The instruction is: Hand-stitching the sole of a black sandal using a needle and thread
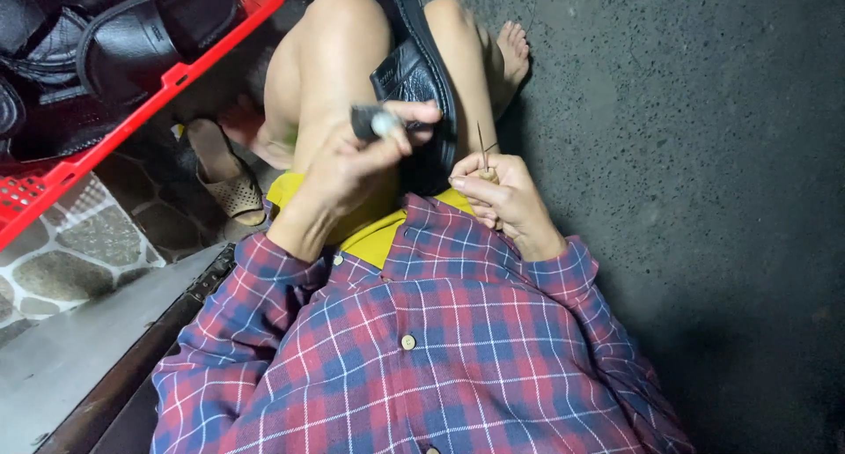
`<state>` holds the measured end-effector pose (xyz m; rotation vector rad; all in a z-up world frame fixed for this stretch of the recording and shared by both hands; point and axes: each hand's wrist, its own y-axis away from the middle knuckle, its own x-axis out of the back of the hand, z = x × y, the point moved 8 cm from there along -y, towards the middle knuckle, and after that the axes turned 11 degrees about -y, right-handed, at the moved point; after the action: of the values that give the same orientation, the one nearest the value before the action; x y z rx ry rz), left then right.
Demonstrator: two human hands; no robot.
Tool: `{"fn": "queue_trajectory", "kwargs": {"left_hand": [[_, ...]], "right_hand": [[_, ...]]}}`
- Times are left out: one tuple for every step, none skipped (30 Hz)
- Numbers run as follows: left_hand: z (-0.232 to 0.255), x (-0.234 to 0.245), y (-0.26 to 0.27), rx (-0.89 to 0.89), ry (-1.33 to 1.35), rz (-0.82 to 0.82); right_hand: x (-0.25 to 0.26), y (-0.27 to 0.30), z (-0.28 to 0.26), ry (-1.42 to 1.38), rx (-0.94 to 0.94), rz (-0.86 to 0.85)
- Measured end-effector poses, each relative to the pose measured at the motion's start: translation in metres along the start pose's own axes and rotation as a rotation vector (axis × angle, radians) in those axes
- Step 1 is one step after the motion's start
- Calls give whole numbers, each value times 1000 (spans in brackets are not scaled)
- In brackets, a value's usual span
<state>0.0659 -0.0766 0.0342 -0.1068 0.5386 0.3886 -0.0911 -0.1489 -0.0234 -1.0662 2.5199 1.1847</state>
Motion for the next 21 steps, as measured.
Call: {"fn": "queue_trajectory", "kwargs": {"left_hand": [[-4, 0, -9, -3, 0, 0], [-11, 1, -18, 39, 114, 25], [-19, 2, -27, 82, 228, 49], [-23, 0, -37, 81, 230, 50], [-28, -1, -48, 87, 25, 65], [-33, -1, -61, 90, -182, 78], [-35, -3, -73, 88, -180, 78], [-26, -13, -84, -73, -450, 15], [-20, -26, -92, -233, -720, -52], [-33, -23, -100, -233, -718, -48], [-47, -14, -110, -195, -623, 14], [-63, -5, -118, -154, -529, 73], [-56, -6, -120, -149, -527, 74], [-51, -8, -121, -130, -458, 66], [-47, -10, -122, -111, -390, 58], [-46, -10, -123, -107, -390, 60], [-53, -6, -124, 4, -238, 94], [-60, -5, -126, 109, -85, 123], [-58, -4, -128, 107, -86, 122], [-60, -2, -126, 158, -38, 139], [-63, -1, -124, 208, 11, 155]], "right_hand": [[-1, 0, 2, 2, 2, -1], [0, 0, 4, -44, -9, 3], [0, 0, 7, -89, -21, 7], [-1, 1, 6, -87, -21, 8], [1, 2, 8, -76, -56, 36], [3, 2, 9, -64, -89, 63], [2, 0, 8, -62, -87, 63], [2, 1, 8, -63, -73, 58], [2, 2, 7, -65, -58, 54], [2, 1, 7, -62, -61, 53], [4, 1, 6, -75, -64, 74], [6, 1, 8, -92, -68, 98], [7, -1, 8, -92, -72, 100], [7, -1, 7, -101, -59, 99], [7, -1, 7, -109, -46, 97], [7, -2, 8, -110, -50, 97], [8, -3, 7, -106, -41, 110], [9, -4, 6, -102, -25, 123], [8, -6, 5, -102, -23, 122], [8, -6, 5, -107, -17, 116], [7, -5, 5, -113, -11, 110]]}}
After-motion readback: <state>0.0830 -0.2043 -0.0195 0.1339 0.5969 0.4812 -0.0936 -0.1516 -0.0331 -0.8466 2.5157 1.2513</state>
